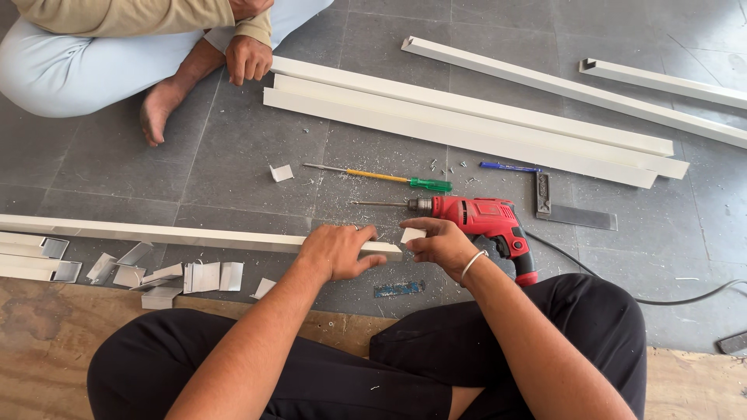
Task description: The person sits on the floor and assembles white molding pieces by attaching small metal brackets. They use a red power drill to drive screws into the brackets and a screwdriver to tighten them. The person also uses a pencil to mark positions on the molding before drilling.
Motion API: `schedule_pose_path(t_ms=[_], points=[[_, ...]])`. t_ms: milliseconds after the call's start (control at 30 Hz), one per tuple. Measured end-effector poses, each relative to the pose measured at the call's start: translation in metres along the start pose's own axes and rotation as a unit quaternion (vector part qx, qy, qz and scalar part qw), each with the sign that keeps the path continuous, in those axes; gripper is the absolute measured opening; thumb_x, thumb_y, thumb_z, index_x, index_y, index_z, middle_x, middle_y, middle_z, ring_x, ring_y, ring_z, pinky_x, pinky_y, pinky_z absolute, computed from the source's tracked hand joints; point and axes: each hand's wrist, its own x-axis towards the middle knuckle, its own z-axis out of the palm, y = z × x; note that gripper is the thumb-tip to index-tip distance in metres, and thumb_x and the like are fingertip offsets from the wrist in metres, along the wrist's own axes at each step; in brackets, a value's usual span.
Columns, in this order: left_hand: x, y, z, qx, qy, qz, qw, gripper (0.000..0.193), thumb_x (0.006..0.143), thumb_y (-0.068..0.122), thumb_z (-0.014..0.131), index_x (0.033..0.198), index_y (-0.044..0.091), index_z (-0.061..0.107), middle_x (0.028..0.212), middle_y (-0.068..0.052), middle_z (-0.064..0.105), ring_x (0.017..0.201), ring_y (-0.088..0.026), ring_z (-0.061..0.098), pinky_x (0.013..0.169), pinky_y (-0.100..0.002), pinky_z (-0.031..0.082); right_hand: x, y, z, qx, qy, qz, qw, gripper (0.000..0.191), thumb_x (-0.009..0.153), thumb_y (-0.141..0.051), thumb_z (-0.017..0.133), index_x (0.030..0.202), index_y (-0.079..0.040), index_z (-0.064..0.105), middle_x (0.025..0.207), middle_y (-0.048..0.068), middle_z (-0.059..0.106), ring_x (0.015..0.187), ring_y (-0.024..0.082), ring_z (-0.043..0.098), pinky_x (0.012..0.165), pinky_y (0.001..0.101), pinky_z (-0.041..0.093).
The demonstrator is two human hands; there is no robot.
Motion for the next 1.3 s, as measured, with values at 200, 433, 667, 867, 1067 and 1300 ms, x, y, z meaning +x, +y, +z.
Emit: schedule_pose_path(t_ms=[200,433,667,867,1067,1300], points=[[-0.002,-0.005,-0.008,0.004,0.025,-0.04,0.999,0.063,0.092,0.073,0.048,0.105,0.017,0.072,0.085,-0.008,0.073,0.082,-0.023,0.073,0.077,-0.045,0.059,-0.017,-0.013,0.0,0.071,-0.023,0.012,0.997,0.051,0.084,0.001,0.069,0.134,-0.003,0.065,0.1,0.006,0.065,0.086,0.014,0.066,0.077,0.0309,0.061],[-0.007,-0.013,-0.02,-0.08,0.061,-0.074,0.992,0.061,0.084,0.078,0.057,0.102,0.023,0.075,0.076,-0.004,0.076,0.077,-0.021,0.075,0.076,-0.044,0.058,-0.02,-0.011,0.012,-0.069,-0.055,-0.045,0.995,0.054,0.079,-0.003,0.076,0.132,-0.002,0.063,0.102,0.009,0.069,0.089,0.017,0.066,0.077,0.0331,0.061],[-0.01,-0.001,-0.034,-0.061,0.045,-0.018,0.997,0.069,0.058,0.07,0.083,0.108,0.025,0.068,0.094,-0.001,0.074,0.087,-0.022,0.073,0.075,-0.043,0.057,-0.009,0.01,0.005,-0.065,-0.065,-0.067,0.994,0.055,0.079,-0.007,0.082,0.131,-0.001,0.064,0.111,0.011,0.071,0.097,0.017,0.067,0.084,0.0348,0.058],[-0.01,-0.001,-0.033,-0.016,0.087,-0.009,0.996,0.052,0.075,0.063,0.081,0.105,0.022,0.071,0.097,0.0,0.071,0.093,-0.02,0.072,0.078,-0.042,0.057,-0.005,0.013,0.007,-0.23,0.015,-0.154,0.961,0.052,0.081,-0.01,0.082,0.129,-0.009,0.06,0.122,0.007,0.071,0.103,0.016,0.063,0.09,0.0344,0.056],[-0.006,0.0,-0.021,-0.023,0.114,-0.024,0.993,0.051,0.075,0.056,0.081,0.115,0.025,0.071,0.098,0.0,0.072,0.096,-0.021,0.071,0.083,-0.044,0.054,-0.012,0.006,0.017,-0.285,0.048,-0.171,0.942,0.048,0.085,-0.01,0.076,0.127,-0.008,0.054,0.131,0.009,0.069,0.113,0.019,0.07,0.092,0.0339,0.061],[-0.001,0.001,-0.013,-0.058,0.106,-0.032,0.992,0.051,0.074,0.055,0.083,0.114,0.027,0.07,0.096,0.001,0.073,0.093,-0.018,0.073,0.086,-0.043,0.053,-0.009,0.009,0.02,-0.226,0.009,-0.196,0.954,0.044,0.089,-0.004,0.067,0.131,-0.008,0.054,0.138,0.012,0.066,0.128,0.025,0.065,0.101,0.0351,0.057]])
